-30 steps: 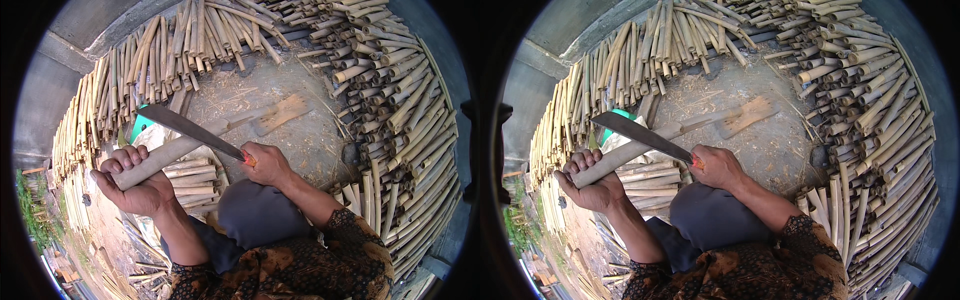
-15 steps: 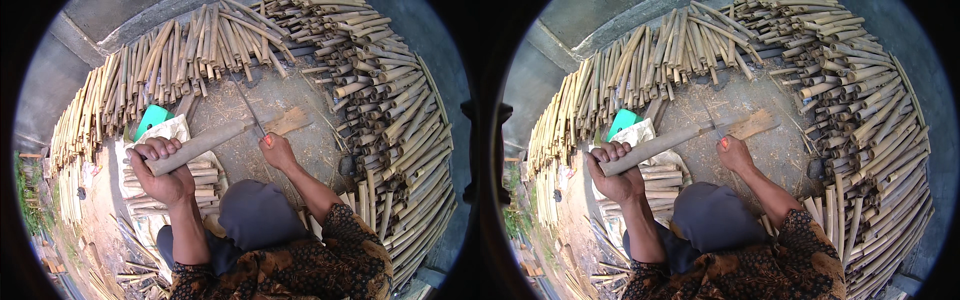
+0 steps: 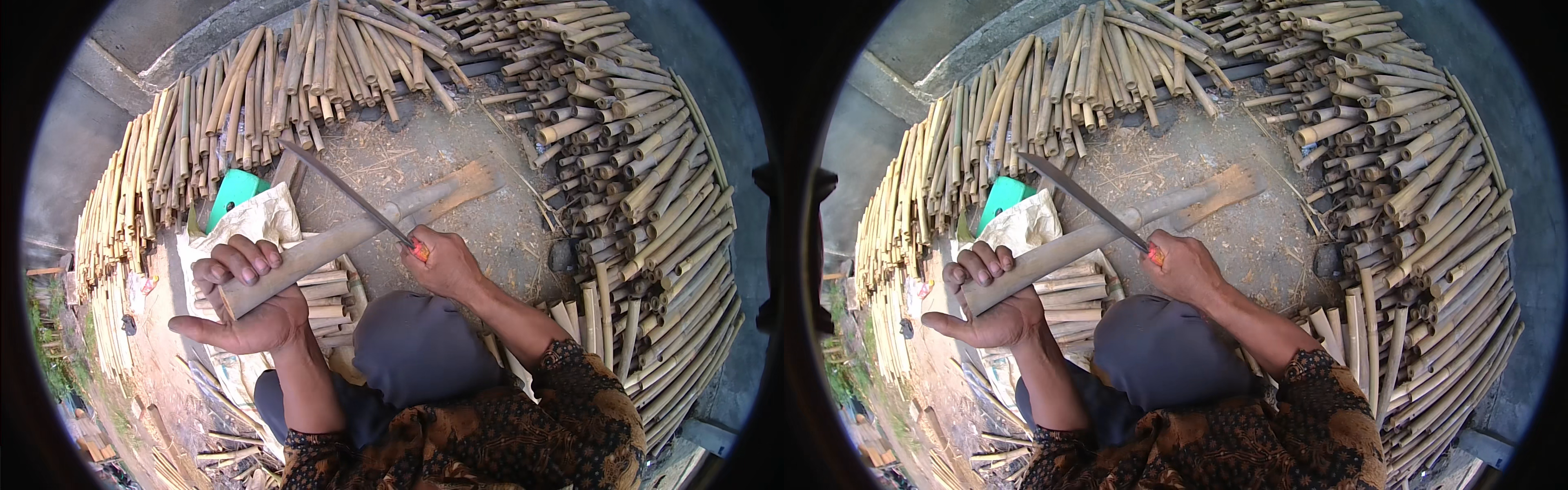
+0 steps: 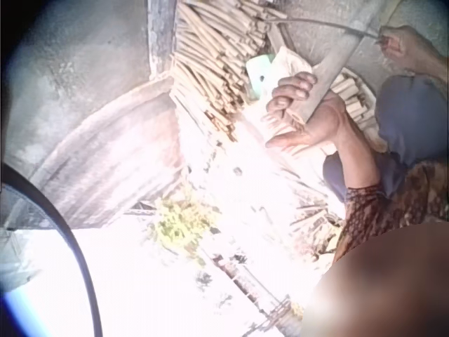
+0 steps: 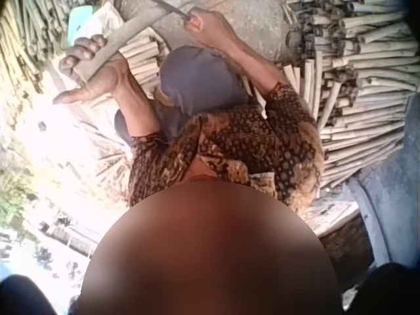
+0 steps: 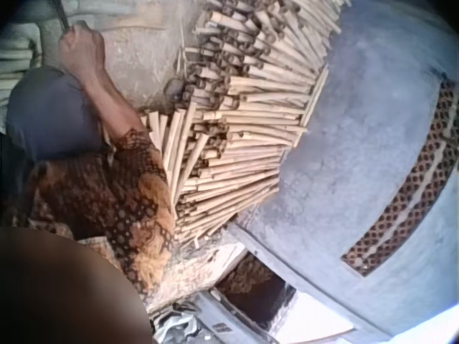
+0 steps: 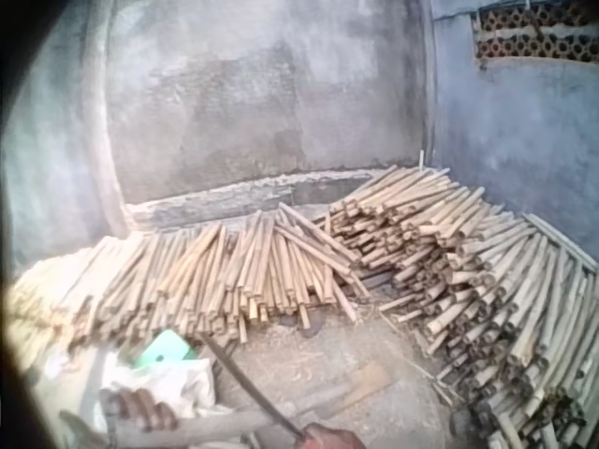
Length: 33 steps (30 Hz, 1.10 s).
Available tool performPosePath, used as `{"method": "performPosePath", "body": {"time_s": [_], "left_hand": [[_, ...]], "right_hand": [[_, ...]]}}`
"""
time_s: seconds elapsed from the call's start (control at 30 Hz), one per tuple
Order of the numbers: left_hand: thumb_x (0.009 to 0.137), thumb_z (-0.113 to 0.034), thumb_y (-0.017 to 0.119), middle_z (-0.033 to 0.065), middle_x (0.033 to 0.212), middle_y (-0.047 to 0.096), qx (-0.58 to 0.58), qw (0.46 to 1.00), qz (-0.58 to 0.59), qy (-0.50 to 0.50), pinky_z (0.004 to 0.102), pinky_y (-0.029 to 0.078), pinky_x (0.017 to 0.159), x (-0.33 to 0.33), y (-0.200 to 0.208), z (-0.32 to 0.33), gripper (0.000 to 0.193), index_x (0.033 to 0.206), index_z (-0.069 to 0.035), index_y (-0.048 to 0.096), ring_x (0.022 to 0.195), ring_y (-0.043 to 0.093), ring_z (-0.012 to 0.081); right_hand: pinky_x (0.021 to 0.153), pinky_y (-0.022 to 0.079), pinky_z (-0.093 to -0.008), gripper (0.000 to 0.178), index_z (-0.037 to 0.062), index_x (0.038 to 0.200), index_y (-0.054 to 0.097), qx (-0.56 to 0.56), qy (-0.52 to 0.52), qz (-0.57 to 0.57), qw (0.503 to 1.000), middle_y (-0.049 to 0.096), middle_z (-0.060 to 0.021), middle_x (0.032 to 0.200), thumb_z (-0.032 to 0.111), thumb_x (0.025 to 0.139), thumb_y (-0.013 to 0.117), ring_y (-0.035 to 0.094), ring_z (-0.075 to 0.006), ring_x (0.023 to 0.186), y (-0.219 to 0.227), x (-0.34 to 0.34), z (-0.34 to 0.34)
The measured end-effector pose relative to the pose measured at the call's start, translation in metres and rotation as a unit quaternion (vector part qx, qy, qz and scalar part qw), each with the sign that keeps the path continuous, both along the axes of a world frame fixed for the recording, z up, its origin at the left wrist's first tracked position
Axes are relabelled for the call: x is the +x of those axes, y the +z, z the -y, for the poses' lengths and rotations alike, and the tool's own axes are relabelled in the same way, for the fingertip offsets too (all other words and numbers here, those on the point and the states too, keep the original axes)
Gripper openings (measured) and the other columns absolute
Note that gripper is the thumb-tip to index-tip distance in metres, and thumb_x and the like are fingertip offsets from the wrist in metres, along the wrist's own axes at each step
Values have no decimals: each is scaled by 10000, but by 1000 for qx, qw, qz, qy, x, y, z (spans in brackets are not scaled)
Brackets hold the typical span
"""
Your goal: The person sits on the floor and repeatedly picks up bamboo sticks, shaves their ends with a knife to create a point, and places the finished sticks into a pile. The person handles the sticks one at a time and uses a red-handled knife for the sharpening.
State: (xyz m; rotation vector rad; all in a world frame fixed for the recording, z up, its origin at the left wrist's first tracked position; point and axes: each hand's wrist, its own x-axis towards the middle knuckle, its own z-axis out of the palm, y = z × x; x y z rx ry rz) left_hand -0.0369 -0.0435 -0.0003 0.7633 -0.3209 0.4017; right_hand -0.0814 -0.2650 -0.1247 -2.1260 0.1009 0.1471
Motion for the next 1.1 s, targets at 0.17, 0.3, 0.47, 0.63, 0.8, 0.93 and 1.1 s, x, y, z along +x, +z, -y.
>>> {"method": "performPosePath", "body": {"time_s": [0.17,0.3,0.47,0.63,0.8,0.93,1.1], "left_hand": [[1055,-617,238,47,623,442,-19,996,-84,-3,344,457,587,3,-10,0,601,790,-133,475,608,457,186],[1096,-487,246,51,598,435,-5,999,-28,-37,363,461,606,2,-12,-4,539,755,-126,458,604,463,188],[1096,-503,245,53,590,445,-31,994,-101,-2,364,455,611,-2,-12,-6,550,755,-128,459,586,459,186],[1084,-558,225,38,539,442,15,998,-28,-58,359,453,598,-2,-11,-6,605,715,-140,459,537,454,187],[1079,-578,190,28,536,440,1,996,-65,-67,337,429,594,-4,-6,-9,652,666,-154,463,537,448,182],[1070,-602,190,21,567,423,3,993,-70,-90,315,400,588,-4,-8,-8,689,606,-160,444,544,424,176],[1049,-645,215,20,578,418,-14,993,-21,-115,301,381,534,2,-7,-9,705,617,-145,461,525,406,161]], "right_hand": [[679,520,-499,237,8,932,610,-5,-70,16,997,664,-244,768,224,872,687,669,-456,772,1,-9,-1],[673,518,-500,231,6,913,616,-43,-9,68,997,661,-242,754,225,877,679,671,-449,768,12,-8,1],[644,510,-448,254,-10,913,626,-31,-121,4,992,649,-223,725,239,903,675,671,-396,703,16,-6,3],[665,520,-459,252,-11,943,648,-44,-34,30,998,672,-239,770,239,914,657,683,-408,744,1,-13,6],[680,531,-480,225,7,936,627,-45,-118,60,990,679,-242,774,225,893,667,682,-440,775,-3,-18,7],[677,530,-483,232,9,915,633,-47,1,23,999,671,-250,766,236,893,673,682,-446,773,0,-17,8],[676,528,-487,257,8,919,638,-3,-94,11,996,675,-253,782,260,894,679,675,-448,757,1,-20,2]]}}
